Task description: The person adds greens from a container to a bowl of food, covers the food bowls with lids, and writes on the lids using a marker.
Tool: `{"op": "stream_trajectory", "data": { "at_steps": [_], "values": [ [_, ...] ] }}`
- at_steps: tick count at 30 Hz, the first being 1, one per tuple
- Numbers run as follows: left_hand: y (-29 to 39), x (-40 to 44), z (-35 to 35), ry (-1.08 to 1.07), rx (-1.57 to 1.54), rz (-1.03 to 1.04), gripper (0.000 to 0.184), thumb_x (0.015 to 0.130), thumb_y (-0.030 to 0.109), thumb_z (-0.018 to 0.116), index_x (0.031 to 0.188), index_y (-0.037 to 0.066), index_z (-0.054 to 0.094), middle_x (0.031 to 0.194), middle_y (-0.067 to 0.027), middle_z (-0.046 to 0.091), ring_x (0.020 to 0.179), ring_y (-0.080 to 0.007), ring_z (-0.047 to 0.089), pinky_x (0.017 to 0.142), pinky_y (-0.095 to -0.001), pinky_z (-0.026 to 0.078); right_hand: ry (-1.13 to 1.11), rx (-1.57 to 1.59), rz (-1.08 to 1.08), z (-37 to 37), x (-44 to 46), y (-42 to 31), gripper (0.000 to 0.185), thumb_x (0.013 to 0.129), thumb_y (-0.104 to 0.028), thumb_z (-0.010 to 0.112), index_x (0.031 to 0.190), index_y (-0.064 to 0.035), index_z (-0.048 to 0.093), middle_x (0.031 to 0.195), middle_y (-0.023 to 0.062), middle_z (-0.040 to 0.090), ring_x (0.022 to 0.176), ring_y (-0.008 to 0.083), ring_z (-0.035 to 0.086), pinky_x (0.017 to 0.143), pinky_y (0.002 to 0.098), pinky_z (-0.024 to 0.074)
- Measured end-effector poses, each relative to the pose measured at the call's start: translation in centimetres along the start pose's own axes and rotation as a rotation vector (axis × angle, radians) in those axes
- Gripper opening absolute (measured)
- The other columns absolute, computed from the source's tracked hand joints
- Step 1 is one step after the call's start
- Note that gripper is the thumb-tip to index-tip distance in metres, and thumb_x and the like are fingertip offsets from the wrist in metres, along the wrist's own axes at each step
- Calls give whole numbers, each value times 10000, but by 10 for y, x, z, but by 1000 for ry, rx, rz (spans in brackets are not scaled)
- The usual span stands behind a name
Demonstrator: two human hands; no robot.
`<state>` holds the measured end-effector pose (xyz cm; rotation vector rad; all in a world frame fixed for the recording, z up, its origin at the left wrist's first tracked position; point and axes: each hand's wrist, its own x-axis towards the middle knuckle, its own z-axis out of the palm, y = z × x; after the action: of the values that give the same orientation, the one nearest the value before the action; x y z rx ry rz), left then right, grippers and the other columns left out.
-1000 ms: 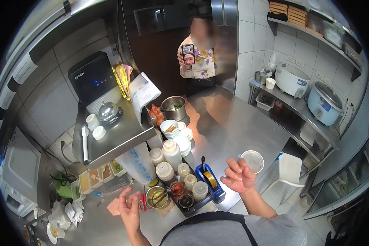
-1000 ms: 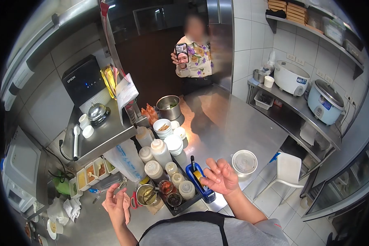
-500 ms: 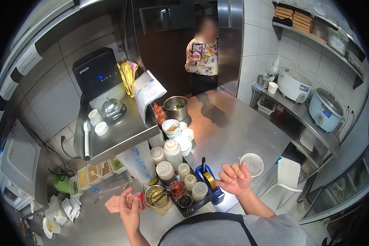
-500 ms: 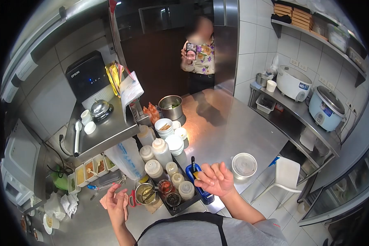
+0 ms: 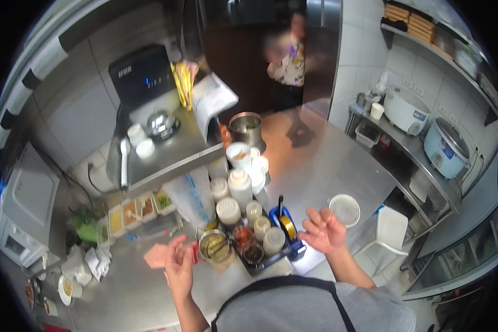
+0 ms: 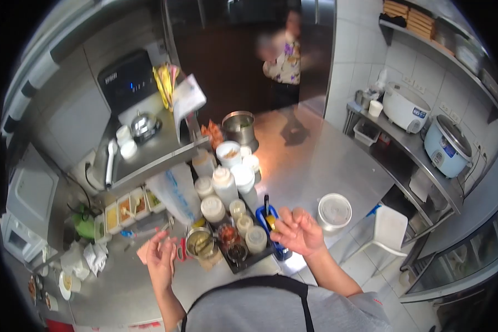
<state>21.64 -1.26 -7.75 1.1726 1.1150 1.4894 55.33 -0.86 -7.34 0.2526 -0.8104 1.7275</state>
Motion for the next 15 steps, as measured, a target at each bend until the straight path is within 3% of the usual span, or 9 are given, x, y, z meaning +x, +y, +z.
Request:
{"op": "stream_trajectory", "data": {
  "at_steps": [2, 4, 6, 8, 10, 11, 13, 15],
  "values": [
    [-2, -1, 0, 12, -37, 67, 195, 893, 68, 569, 1084, 29, 561, 1025, -85, 574, 944, -135, 565, 674, -241, 508, 34, -35, -1, 2, -4, 1, 159, 902, -267, 584, 956, -125, 631, 793, -23, 376, 678, 100, 409, 795, 349, 412],
    [0, -4, -5, 0, 176, 231, 92, 872, 47, 594, 954, 10, 613, 1044, -93, 561, 941, -149, 552, 720, -250, 497, 55, -69, -6, 11, -5, -1, 169, 893, -285, 600, 854, -121, 595, 781, -27, 365, 671, 94, 404, 783, 342, 410],
    [3, -8, -4, 19, 133, 207, 29, 846, 23, 614, 868, 3, 616, 1016, -89, 571, 940, -155, 547, 766, -263, 477, 45, -68, -23, 13, -8, 0, 215, 898, -302, 592, 784, -125, 549, 764, -29, 353, 665, 91, 397, 777, 340, 408],
    [1, -16, -11, 15, 116, 221, 29, 822, -4, 629, 801, -2, 608, 988, -86, 578, 933, -158, 542, 805, -274, 458, 10, -64, -60, 10, -11, -1, 254, 909, -321, 571, 748, -133, 513, 746, -30, 341, 658, 87, 389, 775, 340, 404],
    [-3, -15, -17, -26, 116, 258, 70, 798, -32, 636, 753, -4, 590, 959, -82, 584, 917, -157, 537, 836, -284, 438, 135, -171, -56, 7, -15, -10, 262, 918, -339, 551, 760, -133, 519, 730, -26, 371, 670, 96, 422, 757, 320, 410],
    [-2, -17, -16, 2, 116, 267, 118, 773, -47, 644, 709, 4, 559, 870, -57, 582, 902, -139, 531, 835, -283, 424, 201, -235, -63, 5, -19, -20, 267, 923, -347, 541, 766, -133, 523, 721, -24, 386, 675, 101, 439, 748, 310, 413],
    [-8, -22, -31, 71, 285, 229, 167, 841, 20, 600, 685, 12, 542, 782, -34, 547, 812, -120, 521, 802, -265, 416, 558, -567, -195, -11, -32, -52, 261, 939, -334, 512, 788, -123, 541, 733, -7, 456, 712, 119, 490, 728, 301, 427],
    [13, -27, -9, 251, 128, -16, 313, 931, 156, 519, 643, 32, 498, 686, -19, 498, 698, -102, 478, 723, -231, 389, 967, -952, -370, -39, -57, -94, 252, 943, -317, 506, 876, -83, 574, 804, 25, 541, 772, 151, 544, 733, 302, 450]
  ]
}}
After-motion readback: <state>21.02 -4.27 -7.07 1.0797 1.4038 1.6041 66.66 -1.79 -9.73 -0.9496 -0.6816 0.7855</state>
